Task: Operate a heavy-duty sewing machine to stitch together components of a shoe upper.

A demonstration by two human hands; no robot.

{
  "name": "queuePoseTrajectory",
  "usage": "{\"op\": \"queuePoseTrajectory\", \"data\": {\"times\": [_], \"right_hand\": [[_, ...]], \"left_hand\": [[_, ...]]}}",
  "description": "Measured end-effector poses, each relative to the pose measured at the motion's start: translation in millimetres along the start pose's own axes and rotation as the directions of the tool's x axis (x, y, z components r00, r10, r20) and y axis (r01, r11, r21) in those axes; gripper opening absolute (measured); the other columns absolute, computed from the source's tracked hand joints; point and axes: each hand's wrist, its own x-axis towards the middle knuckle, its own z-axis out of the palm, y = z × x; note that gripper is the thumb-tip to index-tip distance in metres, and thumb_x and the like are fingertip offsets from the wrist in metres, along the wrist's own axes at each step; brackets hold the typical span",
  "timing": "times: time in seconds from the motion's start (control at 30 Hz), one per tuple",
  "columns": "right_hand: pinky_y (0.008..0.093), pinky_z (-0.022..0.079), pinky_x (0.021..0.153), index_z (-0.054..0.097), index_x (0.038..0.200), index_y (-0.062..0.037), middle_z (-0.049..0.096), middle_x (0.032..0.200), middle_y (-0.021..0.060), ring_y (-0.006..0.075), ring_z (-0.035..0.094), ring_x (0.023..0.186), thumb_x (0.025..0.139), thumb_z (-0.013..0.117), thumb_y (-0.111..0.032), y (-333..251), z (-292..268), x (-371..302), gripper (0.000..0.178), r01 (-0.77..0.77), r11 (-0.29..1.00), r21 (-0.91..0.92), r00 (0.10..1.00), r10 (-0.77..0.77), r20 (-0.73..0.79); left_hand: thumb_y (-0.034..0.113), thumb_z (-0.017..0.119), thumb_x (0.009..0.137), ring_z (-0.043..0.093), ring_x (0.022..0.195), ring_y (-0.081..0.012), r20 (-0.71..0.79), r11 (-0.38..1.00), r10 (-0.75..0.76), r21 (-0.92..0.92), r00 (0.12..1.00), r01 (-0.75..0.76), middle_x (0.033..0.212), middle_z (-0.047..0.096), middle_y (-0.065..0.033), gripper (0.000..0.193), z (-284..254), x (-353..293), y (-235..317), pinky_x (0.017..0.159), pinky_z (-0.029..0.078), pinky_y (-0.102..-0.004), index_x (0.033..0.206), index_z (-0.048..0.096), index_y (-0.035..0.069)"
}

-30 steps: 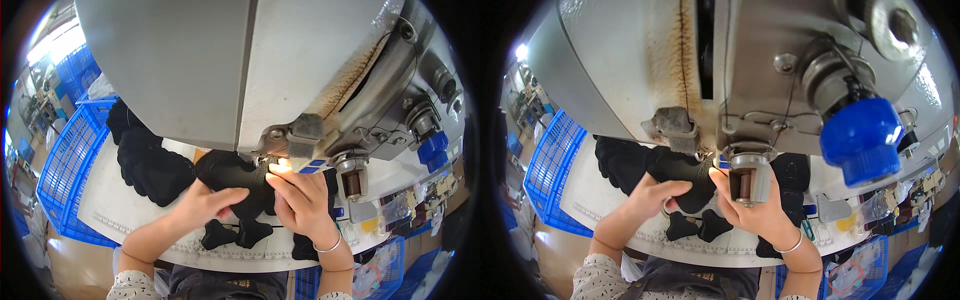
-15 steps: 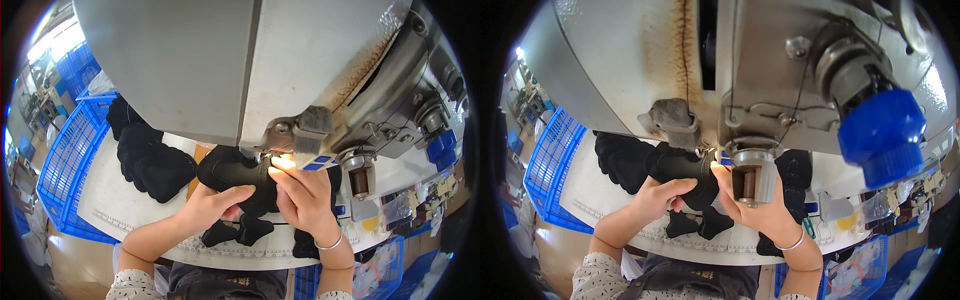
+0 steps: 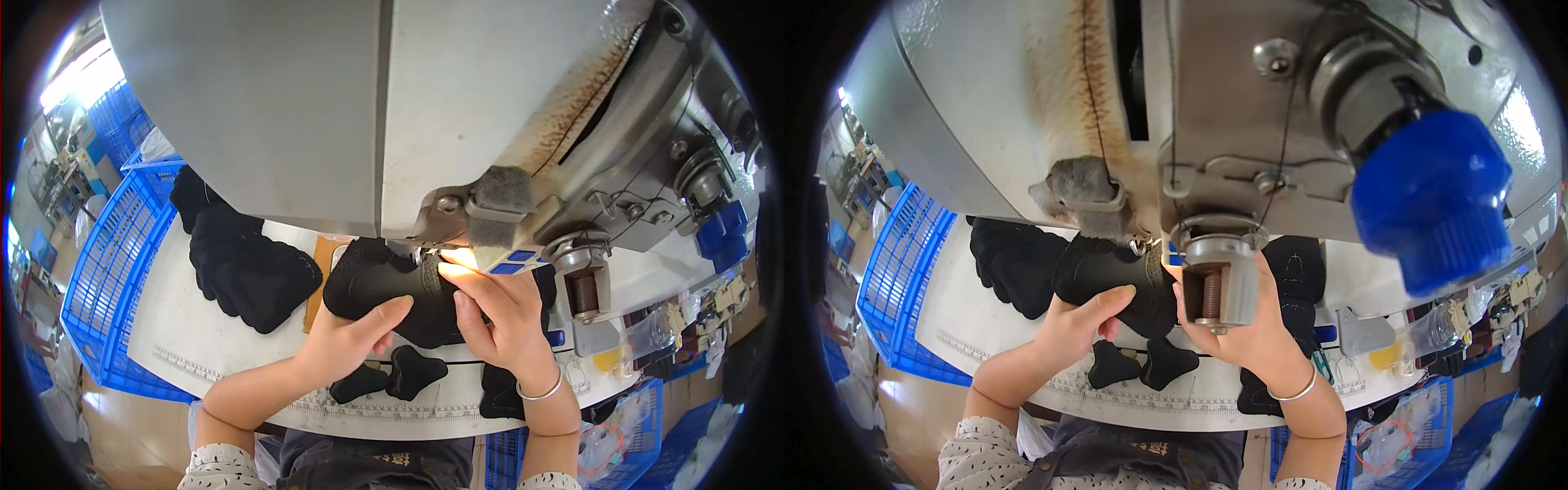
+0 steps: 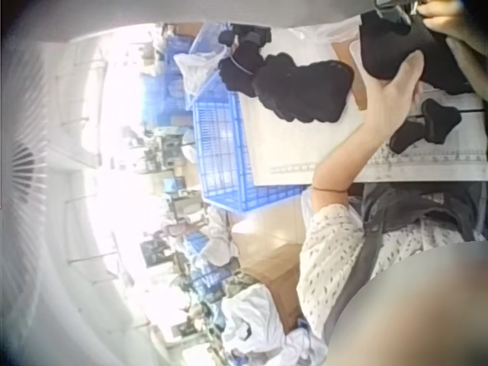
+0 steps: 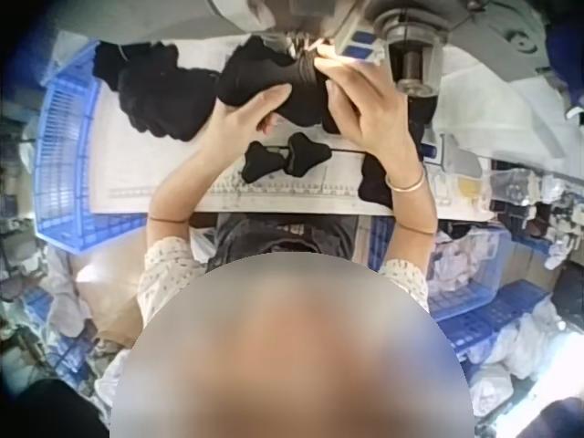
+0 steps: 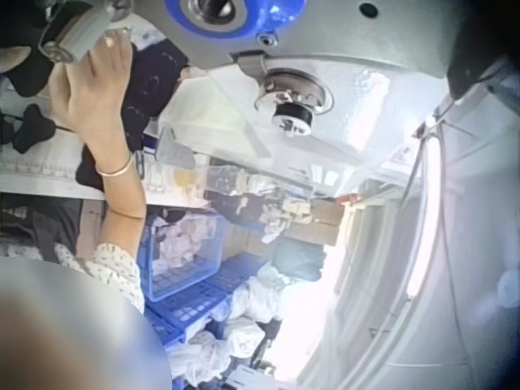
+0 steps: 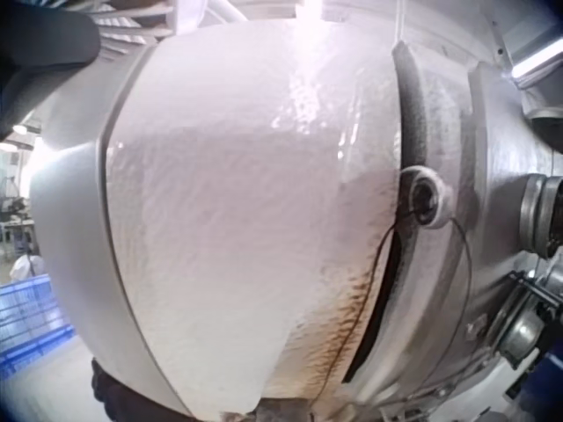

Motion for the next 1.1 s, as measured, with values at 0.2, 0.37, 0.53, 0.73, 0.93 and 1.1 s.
{"op": "queuePoseTrajectory", "data": {"times": [0.2,0.37,0.53,0.73,0.93,1.1], "right_hand": [[0.0266,0.037,0.050,0.064,0.096,-0.0026,0.062,0.070,0.0061,0.0154,0.048,0.048,0.070,0.057,0.004,3,4,0,0.028,-0.014,0.999,0.052,1.000,0.015,-0.025],[0.0263,0.038,0.052,0.063,0.097,-0.0022,0.062,0.070,0.0064,0.0162,0.050,0.052,0.070,0.058,0.003,-1,6,0,0.028,-0.052,0.999,0.009,0.999,0.052,0.000],[0.0266,0.040,0.055,0.063,0.096,-0.0026,0.064,0.080,0.0079,0.0166,0.054,0.057,0.069,0.059,0.002,-2,2,1,0.028,-0.056,0.994,-0.092,0.995,0.063,0.074],[0.0257,0.038,0.056,0.063,0.093,-0.0042,0.064,0.096,0.0076,0.0152,0.052,0.057,0.065,0.059,0.004,0,5,1,0.030,0.077,0.995,-0.060,0.996,-0.079,-0.030],[0.0255,0.036,0.053,0.063,0.094,-0.0046,0.065,0.088,0.0058,0.0133,0.049,0.053,0.067,0.059,0.004,1,7,-1,0.028,-0.002,0.999,-0.044,1.000,0.002,-0.002],[0.0255,0.035,0.053,0.063,0.095,-0.0043,0.064,0.080,0.0046,0.0135,0.048,0.051,0.068,0.058,0.003,0,6,-3,0.029,-0.026,0.998,-0.065,1.000,0.027,0.007]], "left_hand": [[0.018,0.056,0.086,0.044,0.044,-0.0064,-0.017,0.999,0.029,0.040,0.999,-0.028,0.058,0.050,0.0011,0.017,5,-2,1,0.040,0.033,-0.0202,0.077,0.057,0.004],[0.018,0.058,0.087,0.043,0.043,-0.0042,-0.027,1.000,-0.013,0.023,1.000,0.013,0.053,0.047,0.0028,0.016,5,-2,4,0.040,0.034,-0.0192,0.079,0.053,0.006],[0.018,0.058,0.086,0.043,0.045,-0.0033,-0.092,1.000,0.010,-0.010,0.996,-0.011,0.055,0.050,0.0029,0.016,5,0,1,0.041,0.033,-0.0193,0.077,0.056,0.005],[0.018,0.061,0.085,0.042,0.047,-0.0019,-0.077,0.991,0.124,0.062,0.989,-0.119,0.057,0.051,0.0040,0.017,11,-3,-3,0.041,0.034,-0.0185,0.075,0.058,0.004],[0.020,0.061,0.085,0.043,0.046,-0.0027,-0.034,0.998,0.056,0.024,0.998,-0.056,0.056,0.051,0.0036,0.018,5,0,1,0.041,0.034,-0.0188,0.075,0.058,0.005],[0.021,0.061,0.085,0.042,0.044,-0.0028,-0.036,0.999,0.021,0.029,0.999,-0.020,0.054,0.049,0.0036,0.018,6,0,4,0.041,0.034,-0.0186,0.076,0.057,0.006]]}}
